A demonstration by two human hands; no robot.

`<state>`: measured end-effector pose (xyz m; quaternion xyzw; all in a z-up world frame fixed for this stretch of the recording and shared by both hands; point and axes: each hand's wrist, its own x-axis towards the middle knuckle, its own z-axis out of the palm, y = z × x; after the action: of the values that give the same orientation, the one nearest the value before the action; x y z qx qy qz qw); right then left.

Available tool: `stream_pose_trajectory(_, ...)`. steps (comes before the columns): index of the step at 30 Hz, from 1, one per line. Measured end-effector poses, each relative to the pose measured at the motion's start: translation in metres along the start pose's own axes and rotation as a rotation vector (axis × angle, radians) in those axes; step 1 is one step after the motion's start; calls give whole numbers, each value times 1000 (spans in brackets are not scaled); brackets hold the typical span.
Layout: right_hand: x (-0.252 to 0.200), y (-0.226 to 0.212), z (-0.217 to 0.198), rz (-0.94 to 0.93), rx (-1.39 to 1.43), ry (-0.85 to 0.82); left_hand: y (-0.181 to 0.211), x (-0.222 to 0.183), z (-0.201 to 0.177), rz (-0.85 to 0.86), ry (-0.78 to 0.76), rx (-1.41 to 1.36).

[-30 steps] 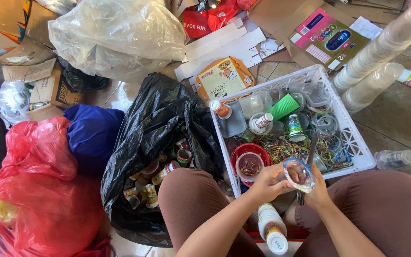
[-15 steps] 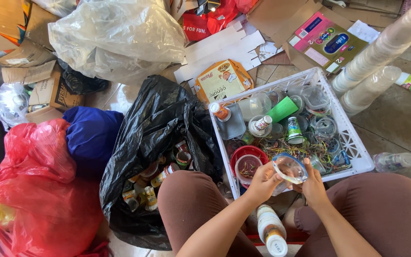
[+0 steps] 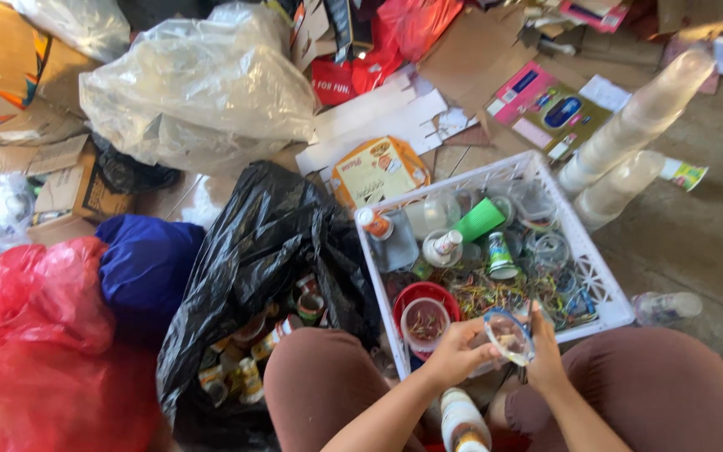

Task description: The person sits on the floor and uses a knife to cut the rims off plastic containers. They pick up containers from a white crate, slice around the top edge, and place the cut pieces into a red bowl. The person handles several containers one at a time in a cluttered room.

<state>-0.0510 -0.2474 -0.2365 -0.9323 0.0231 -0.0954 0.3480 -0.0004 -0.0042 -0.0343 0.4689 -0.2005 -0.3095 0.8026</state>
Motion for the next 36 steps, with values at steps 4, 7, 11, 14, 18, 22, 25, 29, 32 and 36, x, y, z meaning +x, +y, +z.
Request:
stream_pose_trajectory(4, 0, -7, -3, 126, 77, -23, 7, 1, 4, -20, 14, 6)
stream_pose_trajectory(7, -3, 0, 7, 191, 127, -30, 11, 1, 4, -28, 23, 32)
stream_pose_trajectory(11, -1, -8, 3, 188, 35, -100, 11, 2, 2, -43, 57, 35)
stream_pose_trajectory(14, -3, -5, 10, 253, 103, -77, 8, 2, 2, -41, 62, -18)
stream_pose_trajectory(18, -6, -1, 16, 156, 72, -20, 6, 2, 4, 10, 70, -22)
stream_pose_trajectory(22, -5, -8, 18, 383, 261, -75, -3, 1, 3, 76, 116, -15)
stream_pose_trajectory(25, 7, -44, -2, 570, 462, -87, -5, 2, 4, 98, 121, -81)
stream_pose_trajectory(29, 29, -116, -40, 919, 1077, 127, -14, 5, -1, 116, 109, -215)
stream_pose_trajectory(32, 25, -93, -31, 822, 1107, 151, -2, 4, 3, 134, 125, -232)
stream_pose_trajectory(36, 31, -122, -54, 622, 1089, 52, 4, 5, 2, 146, 135, -213)
